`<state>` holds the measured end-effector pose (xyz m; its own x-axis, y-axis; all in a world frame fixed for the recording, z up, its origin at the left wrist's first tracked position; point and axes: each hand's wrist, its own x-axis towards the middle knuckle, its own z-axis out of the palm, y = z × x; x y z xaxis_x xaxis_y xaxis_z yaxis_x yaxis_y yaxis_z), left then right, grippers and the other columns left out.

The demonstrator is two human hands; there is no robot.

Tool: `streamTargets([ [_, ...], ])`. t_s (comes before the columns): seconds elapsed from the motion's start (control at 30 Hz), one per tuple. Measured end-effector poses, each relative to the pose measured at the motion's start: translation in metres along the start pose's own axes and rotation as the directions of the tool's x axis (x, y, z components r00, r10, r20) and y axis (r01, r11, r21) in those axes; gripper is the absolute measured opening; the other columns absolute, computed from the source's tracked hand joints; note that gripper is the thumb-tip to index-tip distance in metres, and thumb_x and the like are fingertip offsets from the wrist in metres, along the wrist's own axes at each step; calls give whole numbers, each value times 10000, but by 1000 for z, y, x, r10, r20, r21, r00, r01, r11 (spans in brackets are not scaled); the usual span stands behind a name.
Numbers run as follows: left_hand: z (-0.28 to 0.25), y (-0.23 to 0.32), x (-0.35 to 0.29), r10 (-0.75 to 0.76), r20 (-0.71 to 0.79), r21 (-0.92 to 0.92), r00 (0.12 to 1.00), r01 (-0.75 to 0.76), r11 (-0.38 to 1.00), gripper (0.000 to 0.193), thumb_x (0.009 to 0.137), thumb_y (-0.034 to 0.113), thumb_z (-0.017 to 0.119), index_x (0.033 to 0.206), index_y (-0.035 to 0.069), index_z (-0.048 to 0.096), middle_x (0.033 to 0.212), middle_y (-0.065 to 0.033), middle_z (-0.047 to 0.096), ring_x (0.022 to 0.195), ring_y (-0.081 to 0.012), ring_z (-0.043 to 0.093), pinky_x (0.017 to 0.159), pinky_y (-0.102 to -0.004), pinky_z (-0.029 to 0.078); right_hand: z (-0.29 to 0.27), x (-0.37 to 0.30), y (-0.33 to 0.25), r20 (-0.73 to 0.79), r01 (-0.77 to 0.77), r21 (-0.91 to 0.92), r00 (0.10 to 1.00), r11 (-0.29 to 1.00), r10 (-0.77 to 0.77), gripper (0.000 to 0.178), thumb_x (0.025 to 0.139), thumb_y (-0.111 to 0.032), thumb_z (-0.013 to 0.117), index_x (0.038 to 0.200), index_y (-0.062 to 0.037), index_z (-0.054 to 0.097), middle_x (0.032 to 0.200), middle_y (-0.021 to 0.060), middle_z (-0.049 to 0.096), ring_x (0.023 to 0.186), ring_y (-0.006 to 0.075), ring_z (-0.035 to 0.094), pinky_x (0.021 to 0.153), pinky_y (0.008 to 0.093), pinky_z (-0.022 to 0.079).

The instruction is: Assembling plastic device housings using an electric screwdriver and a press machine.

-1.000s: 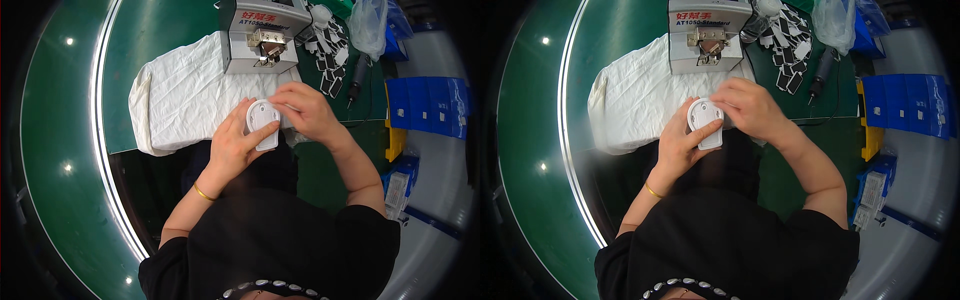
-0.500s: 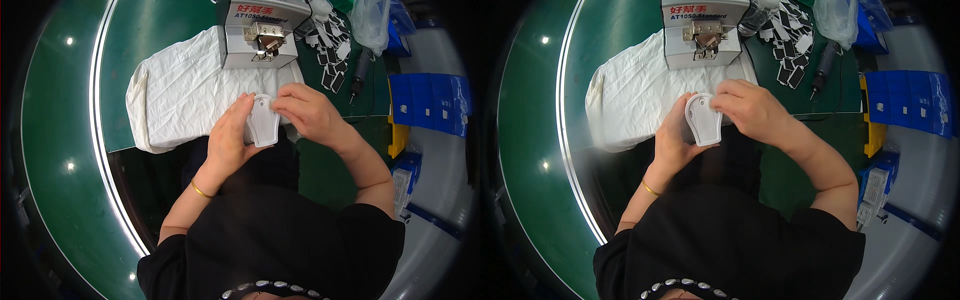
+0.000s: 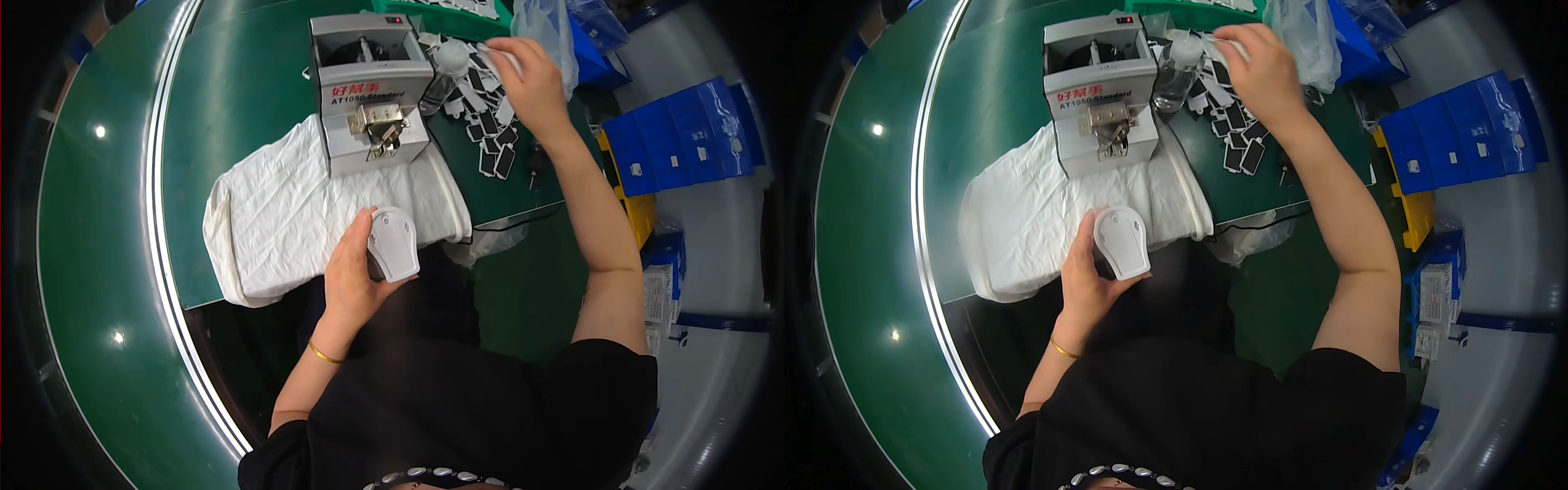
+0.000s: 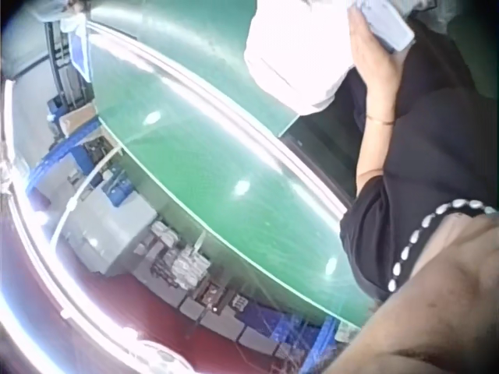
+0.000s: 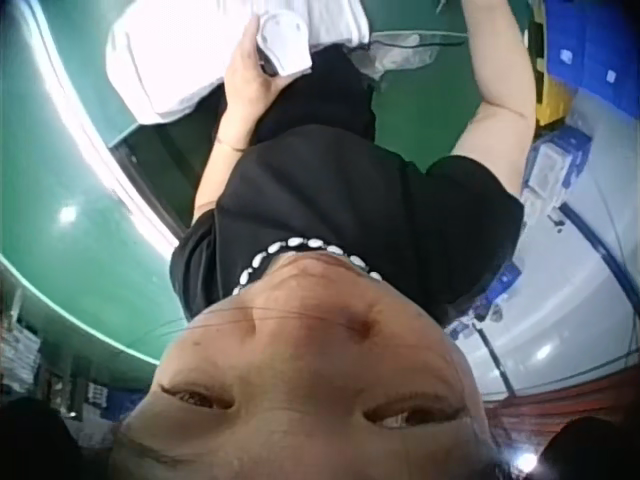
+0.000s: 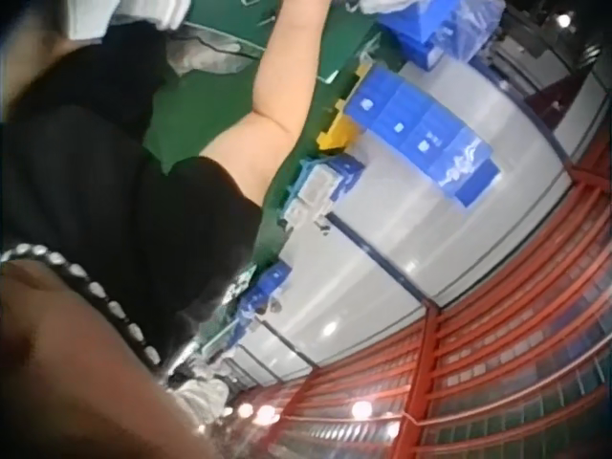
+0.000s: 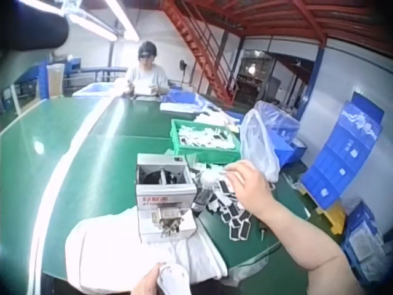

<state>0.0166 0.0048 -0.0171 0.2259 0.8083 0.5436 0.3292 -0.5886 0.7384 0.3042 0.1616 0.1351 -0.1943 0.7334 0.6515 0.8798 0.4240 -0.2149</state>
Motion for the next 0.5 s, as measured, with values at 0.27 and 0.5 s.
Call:
streamTargets([
  [0.27,2,1,0,-23,16,37,1000,23,999,1095,561,205,973,1458,6,377,1377,-181,571,1200,-365,601,986,-414,516,26,12,6,221,33,-64,975,997,-18,185,936,-94,599,1086,-34,688,1077,120,673,1007,329,651,869,375,517],
  [0.5,0,1,2,-4,4,59,1000,4,998,1087,562,215,969,1456,15,383,1379,-172,570,1195,-358,603,974,-403,519,30,6,2,246,89,-41,966,995,-76,241,911,1,559,1120,-15,677,1147,131,646,1063,338,631,926,372,504],
])
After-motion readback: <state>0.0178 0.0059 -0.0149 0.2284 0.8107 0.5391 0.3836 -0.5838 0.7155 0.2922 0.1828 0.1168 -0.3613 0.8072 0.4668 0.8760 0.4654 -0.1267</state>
